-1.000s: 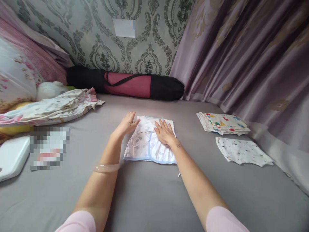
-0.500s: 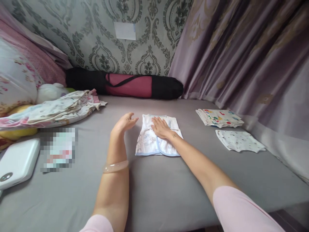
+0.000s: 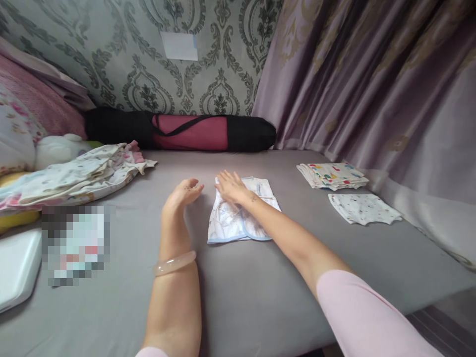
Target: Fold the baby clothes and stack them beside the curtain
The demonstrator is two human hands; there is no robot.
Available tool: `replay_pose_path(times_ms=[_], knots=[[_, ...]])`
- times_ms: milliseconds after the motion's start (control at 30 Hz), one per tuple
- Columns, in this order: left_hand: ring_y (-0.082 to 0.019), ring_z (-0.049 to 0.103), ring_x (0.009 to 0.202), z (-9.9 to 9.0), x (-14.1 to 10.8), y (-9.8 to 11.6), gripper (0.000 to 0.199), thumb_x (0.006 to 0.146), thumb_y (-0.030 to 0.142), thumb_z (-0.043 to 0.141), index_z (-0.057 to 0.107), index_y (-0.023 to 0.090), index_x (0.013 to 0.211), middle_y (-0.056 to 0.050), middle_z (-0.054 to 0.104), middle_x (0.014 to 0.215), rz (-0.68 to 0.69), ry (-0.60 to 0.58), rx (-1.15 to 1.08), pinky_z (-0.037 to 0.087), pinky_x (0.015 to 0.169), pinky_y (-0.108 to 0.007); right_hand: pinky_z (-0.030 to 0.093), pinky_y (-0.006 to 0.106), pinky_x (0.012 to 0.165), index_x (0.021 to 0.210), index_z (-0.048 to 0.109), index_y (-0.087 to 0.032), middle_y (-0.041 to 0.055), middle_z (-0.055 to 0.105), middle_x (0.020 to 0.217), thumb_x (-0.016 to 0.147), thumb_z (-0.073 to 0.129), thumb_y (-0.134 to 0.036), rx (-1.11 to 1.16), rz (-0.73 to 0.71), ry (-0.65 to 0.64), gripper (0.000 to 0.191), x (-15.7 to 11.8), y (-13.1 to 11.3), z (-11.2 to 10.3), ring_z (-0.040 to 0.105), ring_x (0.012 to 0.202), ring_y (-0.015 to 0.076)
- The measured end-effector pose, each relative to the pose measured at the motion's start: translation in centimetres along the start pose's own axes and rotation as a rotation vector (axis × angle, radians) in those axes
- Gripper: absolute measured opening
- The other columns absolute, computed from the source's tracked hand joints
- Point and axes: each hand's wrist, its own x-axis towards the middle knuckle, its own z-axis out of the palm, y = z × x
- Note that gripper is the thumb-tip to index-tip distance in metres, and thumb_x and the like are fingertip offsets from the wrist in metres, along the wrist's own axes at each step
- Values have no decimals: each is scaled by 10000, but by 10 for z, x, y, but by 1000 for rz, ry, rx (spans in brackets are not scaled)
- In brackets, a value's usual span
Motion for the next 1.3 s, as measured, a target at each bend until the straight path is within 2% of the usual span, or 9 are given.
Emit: replay_pose_path(times_ms=[233, 333, 433, 633, 767, 867, 1000, 1167, 1300], knots=[[-210, 651, 1115, 7, 8, -2, 454, 864, 374, 535, 599, 163, 1262, -112, 655, 1277, -8, 31, 41, 497, 867, -231, 49, 437, 1209, 1515, 272, -42, 142, 160, 1617, 1015, 254, -400, 144, 0, -13, 615, 1, -12, 39, 105, 1495, 244], [-222, 642, 1132, 8, 4, 8, 447, 878, 362, 529, 598, 154, 1267, -117, 650, 1284, -6, 8, 96, 494, 898, -255, 62, 434, 1212, 1507, 300, -53, 144, 183, 1611, 1016, 288, -415, 287, -29, -42, 610, 4, -7, 30, 114, 1495, 237], [-226, 663, 1084, 6, -4, 19, 461, 875, 372, 540, 588, 165, 1284, -108, 668, 1254, -4, -23, 133, 504, 888, -272, 222, 341, 1181, 1468, 381, -79, 144, 338, 1558, 1023, 295, -343, 538, -13, -20, 524, -3, 10, 7, 294, 1443, 181], [-222, 702, 923, 6, -8, 27, 496, 809, 396, 612, 600, 218, 1272, -72, 705, 1174, -12, -30, 175, 531, 785, -285, 471, 266, 856, 1044, 677, -147, 64, 722, 1033, 935, 478, -274, 627, 84, 180, 260, -100, 85, -41, 656, 948, 157], [-213, 686, 968, 10, -9, 33, 495, 837, 414, 571, 580, 219, 1292, -70, 680, 1229, -7, -59, 240, 514, 778, -258, 390, 231, 614, 744, 653, -166, 4, 666, 682, 922, 477, -383, 399, 289, 80, 331, -186, 111, -48, 575, 629, 124], [-226, 658, 1044, 13, -13, 41, 503, 852, 440, 540, 576, 212, 1298, -73, 652, 1278, 47, -70, 316, 496, 836, -262, 335, 237, 561, 699, 627, -197, -5, 641, 640, 901, 491, -509, 249, 394, 2, 396, -231, 101, -40, 550, 594, 132], [-238, 635, 1100, 17, -17, 51, 471, 858, 439, 514, 616, 208, 1255, -76, 651, 1282, 172, -65, 376, 481, 879, -254, 338, 247, 580, 823, 635, -235, 18, 704, 799, 896, 536, -416, 108, 402, -27, 219, -259, 70, -31, 614, 686, 161], [-255, 611, 1150, 23, -31, 64, 477, 862, 423, 510, 616, 196, 1268, -92, 639, 1298, 266, -44, 409, 463, 925, -271, 386, 266, 627, 851, 663, -223, 71, 723, 845, 899, 495, -262, 14, 361, -48, 179, -252, 52, -31, 667, 794, 210], [-241, 650, 1046, 19, -56, 60, 413, 877, 394, 467, 660, 194, 1183, -86, 696, 1164, 373, -64, 435, 475, 883, -274, 423, 236, 545, 775, 672, -194, 62, 725, 786, 896, 512, -342, 398, 322, -57, 249, -235, 54, -32, 668, 679, 175]])
